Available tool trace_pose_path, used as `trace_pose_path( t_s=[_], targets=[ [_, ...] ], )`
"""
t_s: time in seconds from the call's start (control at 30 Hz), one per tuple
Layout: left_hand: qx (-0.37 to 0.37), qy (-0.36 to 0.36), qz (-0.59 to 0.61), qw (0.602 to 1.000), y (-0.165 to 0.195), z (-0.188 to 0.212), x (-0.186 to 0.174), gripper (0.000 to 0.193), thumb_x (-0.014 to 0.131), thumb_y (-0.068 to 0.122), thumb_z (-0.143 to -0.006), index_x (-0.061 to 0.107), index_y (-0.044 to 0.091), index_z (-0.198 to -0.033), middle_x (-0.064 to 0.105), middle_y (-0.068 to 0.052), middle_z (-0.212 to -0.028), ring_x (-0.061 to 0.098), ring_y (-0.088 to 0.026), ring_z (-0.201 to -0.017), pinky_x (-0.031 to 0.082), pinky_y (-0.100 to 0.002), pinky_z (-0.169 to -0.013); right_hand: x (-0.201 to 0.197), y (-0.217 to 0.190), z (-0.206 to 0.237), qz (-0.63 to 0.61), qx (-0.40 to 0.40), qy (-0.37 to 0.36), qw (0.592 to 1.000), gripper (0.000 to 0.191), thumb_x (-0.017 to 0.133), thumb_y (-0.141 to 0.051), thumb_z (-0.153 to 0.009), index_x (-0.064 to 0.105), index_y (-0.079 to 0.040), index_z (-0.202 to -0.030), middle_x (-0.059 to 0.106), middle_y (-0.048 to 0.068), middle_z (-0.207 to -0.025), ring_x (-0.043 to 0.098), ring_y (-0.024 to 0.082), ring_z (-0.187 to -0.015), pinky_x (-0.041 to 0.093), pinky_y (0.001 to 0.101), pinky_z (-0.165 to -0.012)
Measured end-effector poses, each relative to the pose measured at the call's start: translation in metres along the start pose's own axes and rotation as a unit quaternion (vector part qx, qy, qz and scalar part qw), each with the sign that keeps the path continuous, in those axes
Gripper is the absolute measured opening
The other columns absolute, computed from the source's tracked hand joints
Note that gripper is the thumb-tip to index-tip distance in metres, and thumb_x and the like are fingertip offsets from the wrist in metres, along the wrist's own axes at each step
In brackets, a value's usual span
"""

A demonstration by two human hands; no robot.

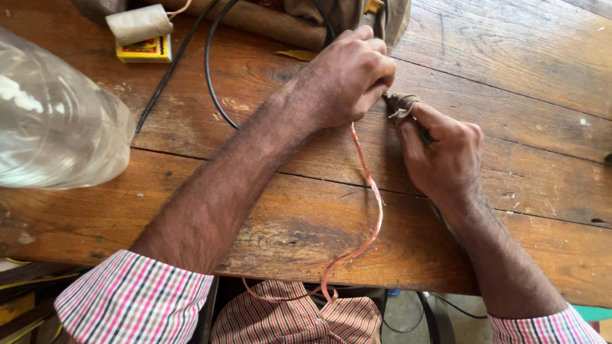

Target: The person sits at a wooden workbench and uses a small green utility knife to cut and strip the black outer insulation from an electrical cable, working along its length. They pull the insulation off in strips, separate the exposed copper strands, and gather the removed copper wire aside on the bench.

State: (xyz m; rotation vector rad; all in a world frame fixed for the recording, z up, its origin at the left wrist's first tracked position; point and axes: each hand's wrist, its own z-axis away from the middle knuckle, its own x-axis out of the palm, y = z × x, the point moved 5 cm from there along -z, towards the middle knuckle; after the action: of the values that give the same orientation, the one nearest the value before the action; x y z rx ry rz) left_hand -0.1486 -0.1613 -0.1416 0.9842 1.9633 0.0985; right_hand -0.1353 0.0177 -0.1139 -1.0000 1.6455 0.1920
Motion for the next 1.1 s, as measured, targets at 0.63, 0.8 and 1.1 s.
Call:
trace_pose_path(
  t_s=[0.63, 0.8, 1.1],
  targets=[
    [-0.007, -0.003, -0.007, 1.000, 0.002, 0.003, 0.000, 0.007, 0.075, 0.011, -0.092, 0.073, 0.006, -0.087, 0.067, -0.012, -0.091, 0.061, -0.030, -0.099, 0.050, -0.046, -0.093, 0.000, -0.005, 0.016, 0.064, -0.026, -0.005, 0.998, 0.012, 0.072, -0.013, -0.100, 0.067, -0.004, -0.093, 0.065, 0.014, -0.071, 0.068, 0.030, -0.063, 0.052, 0.0439, -0.063],
    [0.001, 0.004, -0.005, 1.000, 0.002, 0.004, -0.003, 0.007, 0.076, 0.011, -0.090, 0.072, 0.006, -0.087, 0.066, -0.013, -0.093, 0.061, -0.032, -0.100, 0.050, -0.046, -0.093, 0.001, -0.009, 0.018, 0.088, -0.034, -0.016, 0.995, 0.016, 0.071, -0.014, -0.099, 0.064, -0.005, -0.089, 0.064, 0.015, -0.072, 0.066, 0.034, -0.063, 0.052, 0.0456, -0.063],
    [0.004, 0.004, 0.001, 1.000, 0.001, 0.004, -0.003, 0.008, 0.077, 0.011, -0.090, 0.072, 0.006, -0.086, 0.066, -0.013, -0.092, 0.061, -0.032, -0.099, 0.049, -0.047, -0.092, -0.001, -0.013, 0.026, 0.111, -0.044, -0.015, 0.993, 0.015, 0.070, -0.016, -0.099, 0.064, -0.006, -0.090, 0.067, 0.013, -0.077, 0.068, 0.031, -0.067, 0.054, 0.0444, -0.064]
  ],
)
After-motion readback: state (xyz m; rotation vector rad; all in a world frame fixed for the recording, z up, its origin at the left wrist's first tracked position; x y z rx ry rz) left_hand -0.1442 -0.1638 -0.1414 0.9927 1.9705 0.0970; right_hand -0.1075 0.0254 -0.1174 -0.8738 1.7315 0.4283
